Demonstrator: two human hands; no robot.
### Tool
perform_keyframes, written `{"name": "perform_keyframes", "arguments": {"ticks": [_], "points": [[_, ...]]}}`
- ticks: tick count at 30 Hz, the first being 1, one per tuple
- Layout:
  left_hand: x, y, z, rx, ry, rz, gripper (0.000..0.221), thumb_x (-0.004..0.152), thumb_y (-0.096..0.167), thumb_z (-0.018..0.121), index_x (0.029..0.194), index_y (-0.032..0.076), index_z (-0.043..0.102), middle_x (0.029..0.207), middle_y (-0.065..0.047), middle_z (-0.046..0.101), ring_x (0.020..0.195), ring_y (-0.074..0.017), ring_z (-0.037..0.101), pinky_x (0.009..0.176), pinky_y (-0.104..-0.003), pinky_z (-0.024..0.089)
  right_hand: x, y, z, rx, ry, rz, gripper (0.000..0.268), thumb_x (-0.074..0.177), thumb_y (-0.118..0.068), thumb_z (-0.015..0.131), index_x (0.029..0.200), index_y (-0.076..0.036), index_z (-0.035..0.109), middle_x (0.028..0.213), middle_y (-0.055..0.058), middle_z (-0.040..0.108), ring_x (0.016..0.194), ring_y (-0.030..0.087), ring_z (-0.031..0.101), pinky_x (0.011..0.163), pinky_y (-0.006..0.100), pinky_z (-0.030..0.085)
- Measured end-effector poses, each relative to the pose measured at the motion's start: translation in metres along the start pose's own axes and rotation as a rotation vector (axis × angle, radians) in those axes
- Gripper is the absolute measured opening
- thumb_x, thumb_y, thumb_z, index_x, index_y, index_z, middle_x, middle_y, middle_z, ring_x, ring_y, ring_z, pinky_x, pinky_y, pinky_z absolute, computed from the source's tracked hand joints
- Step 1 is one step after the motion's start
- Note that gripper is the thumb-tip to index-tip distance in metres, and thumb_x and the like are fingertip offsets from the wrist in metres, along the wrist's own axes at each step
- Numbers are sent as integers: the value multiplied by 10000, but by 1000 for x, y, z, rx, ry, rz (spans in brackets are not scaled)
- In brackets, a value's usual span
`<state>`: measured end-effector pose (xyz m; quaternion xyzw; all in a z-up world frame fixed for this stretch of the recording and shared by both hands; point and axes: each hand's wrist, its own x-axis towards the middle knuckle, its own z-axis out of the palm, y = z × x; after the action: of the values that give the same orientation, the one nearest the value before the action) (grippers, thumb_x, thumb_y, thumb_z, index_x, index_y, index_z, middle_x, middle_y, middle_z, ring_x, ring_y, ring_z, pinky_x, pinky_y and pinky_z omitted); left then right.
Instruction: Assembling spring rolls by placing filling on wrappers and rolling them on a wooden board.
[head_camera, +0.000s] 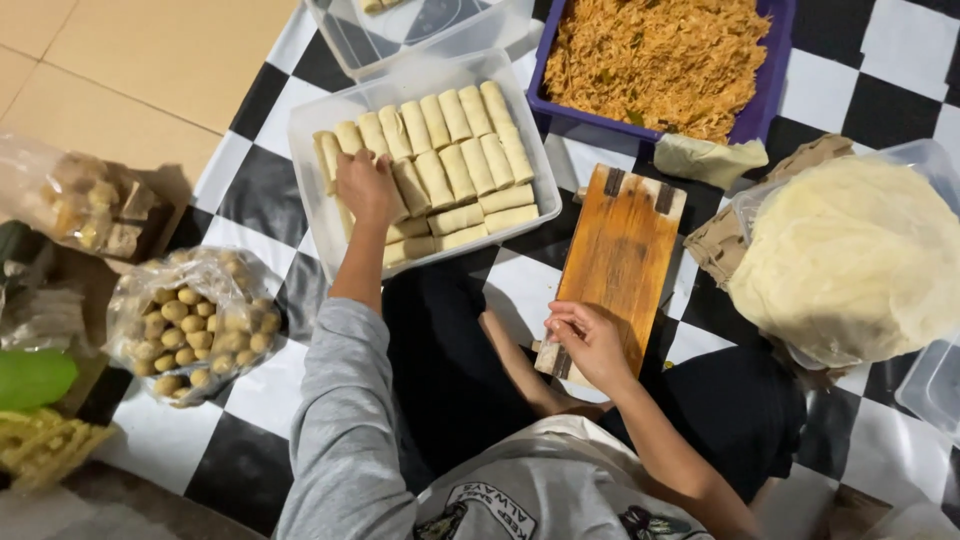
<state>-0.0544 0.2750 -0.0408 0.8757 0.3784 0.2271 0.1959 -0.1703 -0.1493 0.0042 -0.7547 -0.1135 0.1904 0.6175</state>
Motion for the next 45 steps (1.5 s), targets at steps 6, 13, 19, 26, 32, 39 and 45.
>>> {"name": "perform_keyframes", "arguments": {"ticks": [6, 13, 19, 26, 32, 39, 45], "points": [[50, 24, 49, 77, 72, -27, 305, 783, 401, 854, 874, 147, 710, 883, -63, 645, 879, -324, 714, 811, -494, 554, -2, -6, -5, -5, 37, 44, 277, 924, -68, 703, 1197, -64, 750, 946, 150, 815, 741, 182, 770, 701, 328, 646], [57, 29, 70, 89, 235, -57, 359, 674, 376, 885, 752, 146, 619, 783, -90, 636, 770, -369, 699, 741, -517, 531, -6, -9, -15, 47, 92, 160, 255, 928, -38, 691, 1174, -24, 759, 952, 180, 808, 803, 228, 777, 749, 377, 659], [69, 12, 81, 69, 81, -220, 228, 768, 413, 820, 750, 200, 739, 712, -55, 688, 785, -319, 740, 747, -454, 565, 2, 6, -12, -178, 22, 122, 262, 924, -134, 715, 1178, -130, 774, 960, 86, 821, 779, 199, 788, 684, 346, 654], [72, 24, 61, 18, 73, -217, 320, 914, 407, 641, 760, 153, 759, 682, -107, 709, 784, -359, 746, 760, -483, 560, 3, -4, -15, -210, 23, 134, 238, 931, -169, 700, 1151, -177, 790, 934, 33, 835, 752, 158, 793, 660, 292, 632], [80, 13, 77, 57, 151, -94, 243, 770, 370, 841, 774, 164, 713, 697, -47, 672, 758, -314, 740, 747, -464, 562, 4, -1, -16, -267, 31, 91, 244, 921, -158, 702, 1139, -202, 802, 930, 27, 840, 771, 180, 797, 661, 315, 633], [83, 19, 85, -57, 224, -57, 189, 890, 322, 713, 865, 136, 703, 761, -160, 686, 834, -404, 722, 794, -498, 544, 2, 1, -9, -245, 106, -72, 199, 936, -174, 700, 1113, -155, 791, 941, 80, 827, 870, 288, 786, 749, 398, 635], [77, 5, 52, 390, 317, 491, 234, 923, 262, 736, 769, 89, 772, 710, -91, 618, 525, -252, 550, 469, -383, 451, -12, -25, -36, -207, 50, -68, 190, 920, -89, 651, 1090, -48, 727, 916, 15, 769, 624, 130, 645, 570, 256, 523]]}}
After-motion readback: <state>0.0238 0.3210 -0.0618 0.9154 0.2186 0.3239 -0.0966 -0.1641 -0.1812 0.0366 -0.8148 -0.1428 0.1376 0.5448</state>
